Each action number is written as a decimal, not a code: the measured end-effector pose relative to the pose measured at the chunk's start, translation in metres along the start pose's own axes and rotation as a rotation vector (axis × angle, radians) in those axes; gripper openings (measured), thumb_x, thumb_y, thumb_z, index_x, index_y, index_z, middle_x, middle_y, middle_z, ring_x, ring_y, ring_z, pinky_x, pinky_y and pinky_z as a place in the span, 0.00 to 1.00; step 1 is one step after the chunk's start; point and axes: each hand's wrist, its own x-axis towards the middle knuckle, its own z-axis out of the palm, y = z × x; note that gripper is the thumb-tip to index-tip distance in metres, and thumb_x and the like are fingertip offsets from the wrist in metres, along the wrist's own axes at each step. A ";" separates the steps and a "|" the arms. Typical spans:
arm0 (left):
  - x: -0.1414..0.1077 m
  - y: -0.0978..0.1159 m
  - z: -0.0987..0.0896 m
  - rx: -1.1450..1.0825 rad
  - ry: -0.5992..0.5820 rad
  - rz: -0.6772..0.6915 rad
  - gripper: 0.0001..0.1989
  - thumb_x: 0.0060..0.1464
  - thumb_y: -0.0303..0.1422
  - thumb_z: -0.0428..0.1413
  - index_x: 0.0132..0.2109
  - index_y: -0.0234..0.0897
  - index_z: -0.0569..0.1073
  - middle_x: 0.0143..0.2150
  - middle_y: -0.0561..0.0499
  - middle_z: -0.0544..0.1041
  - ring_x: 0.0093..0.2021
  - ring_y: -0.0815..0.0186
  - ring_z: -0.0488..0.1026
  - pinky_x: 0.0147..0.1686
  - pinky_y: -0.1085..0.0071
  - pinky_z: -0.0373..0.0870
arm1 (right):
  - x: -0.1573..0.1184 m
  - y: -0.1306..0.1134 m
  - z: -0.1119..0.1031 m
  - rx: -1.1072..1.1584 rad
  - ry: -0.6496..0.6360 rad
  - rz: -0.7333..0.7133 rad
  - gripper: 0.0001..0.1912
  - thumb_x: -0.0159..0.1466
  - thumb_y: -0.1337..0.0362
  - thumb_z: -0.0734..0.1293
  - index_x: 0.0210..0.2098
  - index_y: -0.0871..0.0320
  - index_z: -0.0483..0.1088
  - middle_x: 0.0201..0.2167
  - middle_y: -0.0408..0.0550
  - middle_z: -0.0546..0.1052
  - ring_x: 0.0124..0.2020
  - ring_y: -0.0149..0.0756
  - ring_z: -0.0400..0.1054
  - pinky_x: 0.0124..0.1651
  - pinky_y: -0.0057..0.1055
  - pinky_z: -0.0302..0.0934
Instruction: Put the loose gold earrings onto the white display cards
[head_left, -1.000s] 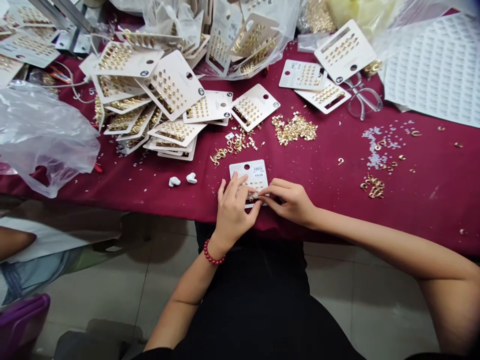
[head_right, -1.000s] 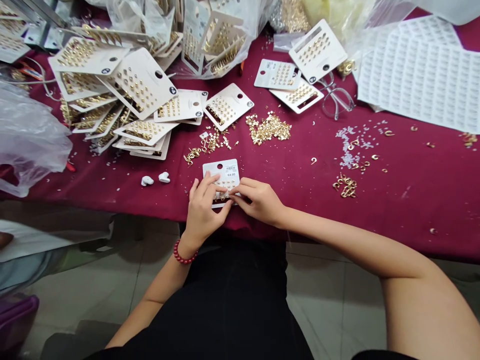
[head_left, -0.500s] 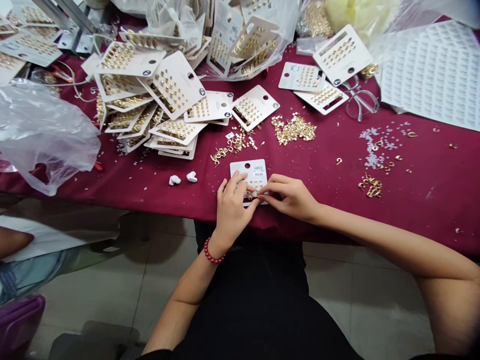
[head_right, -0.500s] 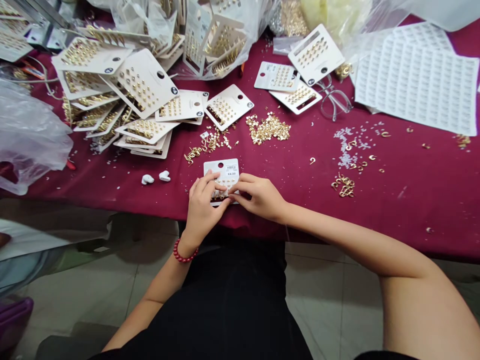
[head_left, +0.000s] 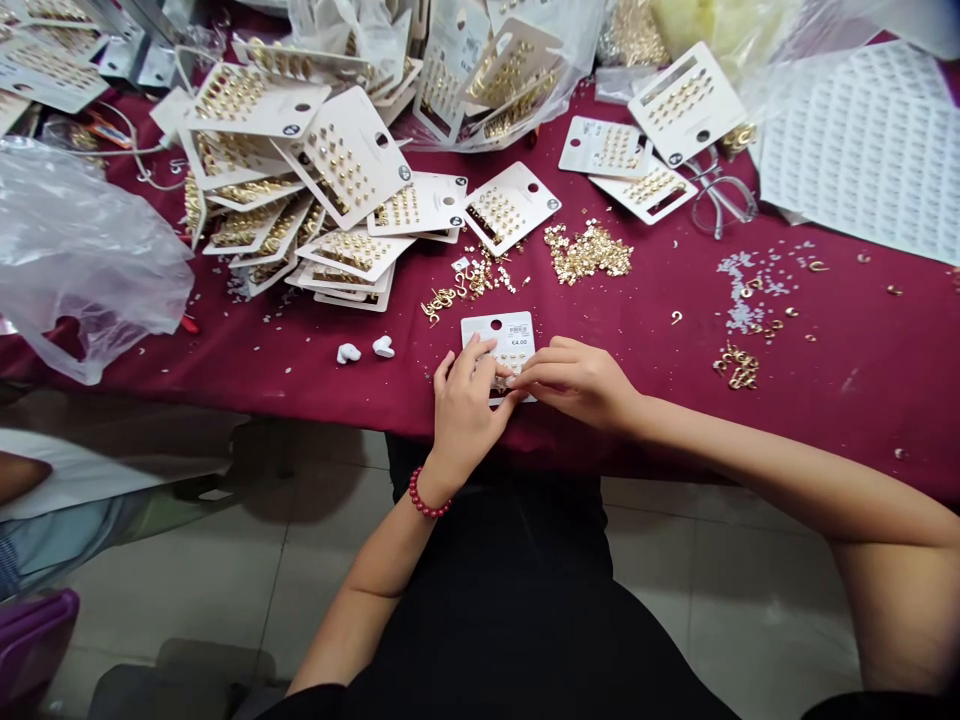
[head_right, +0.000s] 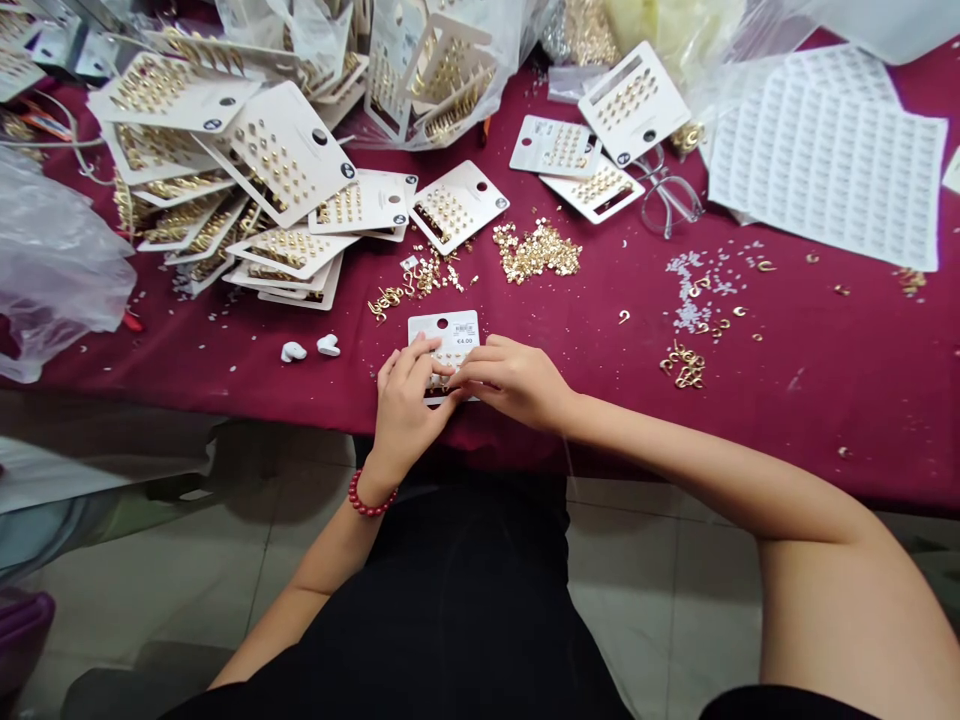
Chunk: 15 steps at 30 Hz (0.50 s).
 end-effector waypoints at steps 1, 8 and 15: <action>0.000 0.000 0.000 0.001 0.004 0.003 0.09 0.55 0.35 0.61 0.41 0.40 0.69 0.58 0.43 0.73 0.65 0.53 0.65 0.62 0.52 0.58 | 0.000 0.001 0.001 0.000 0.003 -0.027 0.07 0.66 0.67 0.65 0.37 0.55 0.77 0.35 0.43 0.81 0.30 0.29 0.64 0.34 0.27 0.59; 0.000 -0.001 0.001 0.004 0.018 0.011 0.11 0.54 0.37 0.62 0.41 0.41 0.68 0.58 0.44 0.73 0.64 0.54 0.65 0.62 0.52 0.57 | -0.001 -0.006 0.004 -0.005 0.033 0.163 0.03 0.63 0.69 0.66 0.35 0.56 0.73 0.30 0.43 0.79 0.28 0.29 0.64 0.29 0.25 0.57; 0.001 0.002 -0.001 0.015 -0.008 -0.011 0.10 0.53 0.32 0.62 0.41 0.41 0.68 0.58 0.45 0.73 0.65 0.54 0.64 0.63 0.52 0.57 | -0.001 -0.016 0.008 0.208 0.084 0.469 0.11 0.58 0.67 0.67 0.35 0.54 0.58 0.32 0.44 0.79 0.35 0.35 0.75 0.33 0.28 0.61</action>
